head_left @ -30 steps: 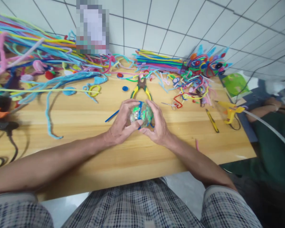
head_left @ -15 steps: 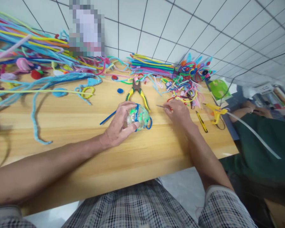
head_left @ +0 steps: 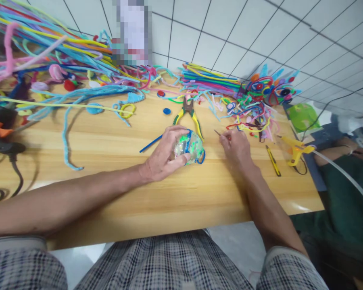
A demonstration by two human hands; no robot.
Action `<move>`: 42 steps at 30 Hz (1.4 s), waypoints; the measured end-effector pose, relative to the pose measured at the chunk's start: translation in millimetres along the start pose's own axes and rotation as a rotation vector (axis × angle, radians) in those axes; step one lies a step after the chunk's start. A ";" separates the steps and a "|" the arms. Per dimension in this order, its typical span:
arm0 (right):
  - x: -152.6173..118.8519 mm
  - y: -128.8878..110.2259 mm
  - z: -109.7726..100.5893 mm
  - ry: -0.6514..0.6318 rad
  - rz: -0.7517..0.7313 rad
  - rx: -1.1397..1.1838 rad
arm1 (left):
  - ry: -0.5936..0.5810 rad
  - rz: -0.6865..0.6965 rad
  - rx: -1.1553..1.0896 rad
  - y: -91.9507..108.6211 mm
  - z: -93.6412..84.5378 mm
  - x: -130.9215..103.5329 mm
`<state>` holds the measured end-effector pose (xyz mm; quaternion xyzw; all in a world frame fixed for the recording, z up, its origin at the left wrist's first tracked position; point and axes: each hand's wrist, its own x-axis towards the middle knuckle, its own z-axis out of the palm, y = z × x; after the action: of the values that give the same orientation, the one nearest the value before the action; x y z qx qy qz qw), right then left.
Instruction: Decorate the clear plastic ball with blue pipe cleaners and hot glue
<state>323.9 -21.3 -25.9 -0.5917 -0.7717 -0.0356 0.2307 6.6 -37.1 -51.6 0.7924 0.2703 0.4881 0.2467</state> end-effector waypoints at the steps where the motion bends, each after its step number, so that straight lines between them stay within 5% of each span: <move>1: -2.4 -8.6 -8.0 0.014 -0.024 0.095 | 0.002 0.003 0.000 0.0 0.0 0.1; 7: -6.7 -72.7 -55.2 -0.019 -0.193 0.483 | 0.019 -0.004 -0.005 0.1 2.0 0.2; 11: 0.3 -93.7 -61.2 -0.093 -0.270 0.582 | 0.029 0.002 -0.017 -0.6 2.9 -0.2; 42: -0.4 -100.1 -42.6 -0.126 -0.109 0.699 | -0.010 -0.014 -0.004 2.1 -0.7 1.0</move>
<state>244.3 -65.4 33.7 -0.4361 -0.7802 0.2550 0.3689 6.7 -37.9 -49.3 0.7924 0.2736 0.4828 0.2532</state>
